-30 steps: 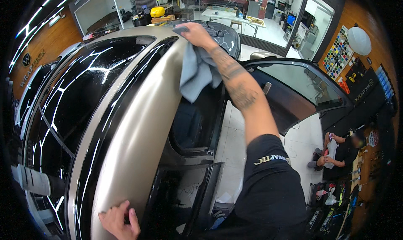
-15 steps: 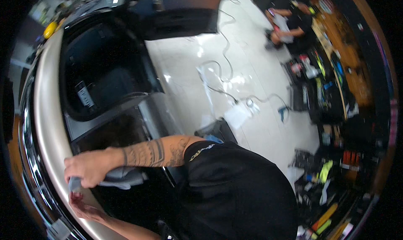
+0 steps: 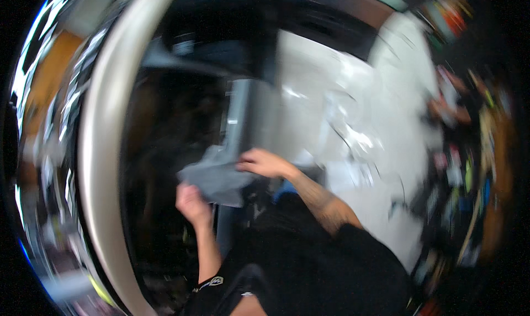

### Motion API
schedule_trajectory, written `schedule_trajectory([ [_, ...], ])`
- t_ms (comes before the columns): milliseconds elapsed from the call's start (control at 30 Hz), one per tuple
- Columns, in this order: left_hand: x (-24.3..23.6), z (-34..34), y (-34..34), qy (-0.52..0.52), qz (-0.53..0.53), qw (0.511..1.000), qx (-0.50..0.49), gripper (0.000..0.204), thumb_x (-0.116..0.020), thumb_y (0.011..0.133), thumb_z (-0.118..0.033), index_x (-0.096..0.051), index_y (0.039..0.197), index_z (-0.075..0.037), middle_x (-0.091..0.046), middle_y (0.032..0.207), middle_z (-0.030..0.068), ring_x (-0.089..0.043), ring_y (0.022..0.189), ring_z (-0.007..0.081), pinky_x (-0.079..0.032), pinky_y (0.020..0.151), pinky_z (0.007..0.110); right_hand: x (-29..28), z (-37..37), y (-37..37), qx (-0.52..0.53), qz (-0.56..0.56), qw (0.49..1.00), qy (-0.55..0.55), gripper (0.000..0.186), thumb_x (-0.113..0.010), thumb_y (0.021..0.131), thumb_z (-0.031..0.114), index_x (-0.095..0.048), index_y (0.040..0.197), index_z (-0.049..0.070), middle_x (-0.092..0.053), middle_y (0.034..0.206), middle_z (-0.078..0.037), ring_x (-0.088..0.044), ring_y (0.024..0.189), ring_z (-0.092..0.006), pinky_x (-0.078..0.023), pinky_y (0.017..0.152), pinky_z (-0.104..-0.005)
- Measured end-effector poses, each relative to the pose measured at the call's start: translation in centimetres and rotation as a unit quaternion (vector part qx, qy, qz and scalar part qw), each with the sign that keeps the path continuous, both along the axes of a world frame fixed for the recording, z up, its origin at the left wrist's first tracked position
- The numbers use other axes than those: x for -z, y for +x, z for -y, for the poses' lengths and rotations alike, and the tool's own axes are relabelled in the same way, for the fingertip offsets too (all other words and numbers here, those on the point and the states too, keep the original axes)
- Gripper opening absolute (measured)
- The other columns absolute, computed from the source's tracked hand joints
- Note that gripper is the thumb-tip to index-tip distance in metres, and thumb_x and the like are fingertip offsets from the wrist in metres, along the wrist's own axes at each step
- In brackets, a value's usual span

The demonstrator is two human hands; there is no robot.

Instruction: The person applies a beige vinyl wrap to the rear spoiler of a car. They use a squeegee to smooth the material and a plastic tool to tuck the edges into the spoiler's contours. The person wipes the surface with a cloth and uses a heat gun to stretch and adhere the wrap around the curved edges.

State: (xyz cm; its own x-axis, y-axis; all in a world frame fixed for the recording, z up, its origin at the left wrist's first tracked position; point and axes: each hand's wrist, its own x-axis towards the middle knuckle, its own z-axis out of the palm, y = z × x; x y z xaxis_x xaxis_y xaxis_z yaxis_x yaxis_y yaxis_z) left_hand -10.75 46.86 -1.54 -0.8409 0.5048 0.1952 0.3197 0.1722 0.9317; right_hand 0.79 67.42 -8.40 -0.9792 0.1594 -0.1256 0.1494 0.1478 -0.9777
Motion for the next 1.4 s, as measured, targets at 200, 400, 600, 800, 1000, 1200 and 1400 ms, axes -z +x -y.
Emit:
schedule_trajectory([
  [200, -2.2, 3.4, 2.8, 0.078, -0.018, 0.996, -0.025, 0.036, -0.053, 0.098, -0.027, -0.056, 0.087, 0.007, -0.051, 0.089, 0.0079, -0.046, 0.077, 0.0156, -0.038, 0.07, 0.027, -0.3, 4.4, -1.9, 0.054, -0.034, 0.871, -0.487, 0.027, -0.052, 0.094, 0.007, -0.06, 0.117, -0.001, -0.066, 0.114, -0.01, -0.062, 0.103, -0.018, -0.047, 0.096, -0.0325],
  [400, -0.9, 8.0, 7.5, 0.124, 0.028, 0.988, -0.087, 0.035, -0.054, 0.098, -0.026, -0.058, 0.086, 0.006, -0.051, 0.084, 0.0066, -0.047, 0.078, 0.0148, -0.038, 0.07, 0.027, 4.0, 9.8, 0.3, -0.01, 0.171, 0.85, -0.497, 0.035, -0.057, 0.095, 0.025, -0.057, 0.122, 0.002, -0.063, 0.118, -0.011, -0.061, 0.108, -0.0199, -0.052, 0.091, -0.0388],
  [600, 1.9, 12.1, 11.7, 0.159, 0.099, 0.958, -0.215, 0.034, -0.053, 0.099, -0.025, -0.056, 0.083, 0.004, -0.05, 0.081, 0.0014, -0.044, 0.078, 0.0091, -0.037, 0.072, 0.025, 2.0, 13.8, -0.2, -0.157, 0.086, 0.888, -0.423, 0.033, -0.06, 0.094, 0.022, -0.057, 0.121, 0.002, -0.062, 0.116, -0.01, -0.06, 0.105, -0.0182, -0.052, 0.088, -0.0369],
  [800, 2.6, 12.9, 14.8, 0.047, -0.021, 0.941, -0.334, 0.035, -0.056, 0.096, -0.027, -0.057, 0.082, 0.005, -0.05, 0.077, 0.0155, -0.051, 0.069, 0.0278, -0.042, 0.067, 0.037, 0.1, 16.4, 0.6, -0.197, 0.067, 0.92, -0.331, 0.033, -0.061, 0.093, 0.019, -0.057, 0.121, 0.002, -0.061, 0.116, -0.009, -0.06, 0.104, -0.0176, -0.052, 0.087, -0.0358],
  [1000, 3.6, 16.7, 16.4, -0.093, 0.11, 0.963, -0.227, 0.05, -0.067, 0.086, -0.044, -0.056, 0.093, 0.004, -0.058, 0.086, 0.0233, -0.058, 0.079, 0.0356, -0.045, 0.073, 0.04, 2.7, 15.6, 0.2, -0.246, 0.024, 0.953, -0.173, 0.032, -0.064, 0.089, 0.012, -0.057, 0.118, 0.0, -0.059, 0.117, -0.009, -0.058, 0.103, -0.017, -0.049, 0.088, -0.0325],
  [1200, 5.5, 15.3, 18.1, 0.137, 0.179, 0.946, -0.232, 0.05, -0.073, 0.085, -0.037, -0.053, 0.114, -0.001, -0.057, 0.106, 0.0071, -0.053, 0.099, 0.0157, -0.045, 0.09, 0.034, 0.0, 15.6, 0.8, -0.34, 0.091, 0.926, -0.14, 0.033, -0.06, 0.094, 0.021, -0.055, 0.121, 0.002, -0.058, 0.115, -0.006, -0.057, 0.102, -0.0157, -0.05, 0.085, -0.0302],
  [1400, 7.1, 17.0, 19.3, 0.257, 0.169, 0.882, -0.356, 0.035, -0.07, 0.088, -0.02, -0.057, 0.117, -0.004, -0.06, 0.112, 0.0027, -0.056, 0.105, 0.0136, -0.045, 0.095, 0.031, 3.6, 14.5, -1.2, -0.494, 0.026, 0.869, 0.002, 0.035, -0.05, 0.096, 0.019, -0.054, 0.125, 0.0, -0.062, 0.109, -0.011, -0.058, 0.098, -0.0227, -0.046, 0.081, -0.0338],
])
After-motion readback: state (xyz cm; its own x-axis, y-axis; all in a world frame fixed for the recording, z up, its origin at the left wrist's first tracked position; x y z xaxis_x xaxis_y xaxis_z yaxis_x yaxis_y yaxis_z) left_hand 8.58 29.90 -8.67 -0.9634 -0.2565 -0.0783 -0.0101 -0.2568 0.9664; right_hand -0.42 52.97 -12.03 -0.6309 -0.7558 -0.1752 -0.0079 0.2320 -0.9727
